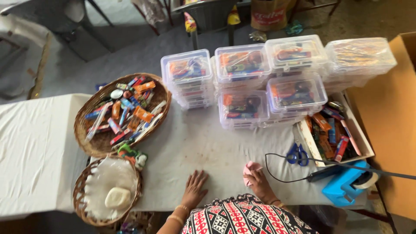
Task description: The person wraps small packaged items in clear plastic film on a table, then places the wrapped bundles into clear plastic storage boxes and stacks the boxes with others on the table. They occasionally pick additional items from a wicker basket and wipe the table surface with a pink cloth.
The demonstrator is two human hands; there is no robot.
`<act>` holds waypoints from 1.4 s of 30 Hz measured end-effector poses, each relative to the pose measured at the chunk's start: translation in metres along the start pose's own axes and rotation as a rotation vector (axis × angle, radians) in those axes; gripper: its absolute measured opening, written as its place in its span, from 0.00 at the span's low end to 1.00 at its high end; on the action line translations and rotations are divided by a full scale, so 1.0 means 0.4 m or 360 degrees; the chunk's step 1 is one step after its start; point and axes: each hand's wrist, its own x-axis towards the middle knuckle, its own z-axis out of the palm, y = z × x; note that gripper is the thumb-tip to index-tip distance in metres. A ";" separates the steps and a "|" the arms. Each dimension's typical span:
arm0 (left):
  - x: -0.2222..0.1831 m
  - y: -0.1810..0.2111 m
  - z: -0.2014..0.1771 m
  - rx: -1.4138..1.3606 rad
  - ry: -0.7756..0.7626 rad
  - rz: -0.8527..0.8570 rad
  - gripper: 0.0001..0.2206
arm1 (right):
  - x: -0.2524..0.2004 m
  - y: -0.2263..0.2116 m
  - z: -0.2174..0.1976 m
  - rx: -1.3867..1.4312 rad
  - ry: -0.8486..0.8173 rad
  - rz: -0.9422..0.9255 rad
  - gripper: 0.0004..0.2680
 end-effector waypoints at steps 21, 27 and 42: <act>-0.397 -0.044 -0.025 -0.0140 -0.0215 -0.0476 0.38 | 0.052 -0.070 -0.027 0.0056 0.0163 -0.0042 0.09; -0.332 -0.137 -0.063 -0.0331 0.0135 -0.0431 0.12 | 0.044 -0.061 0.013 -0.0024 -0.0119 0.0491 0.12; 0.013 -0.449 -0.549 -0.0313 0.1347 -0.0450 0.04 | 0.038 -0.002 0.076 0.0014 -0.0417 0.0817 0.19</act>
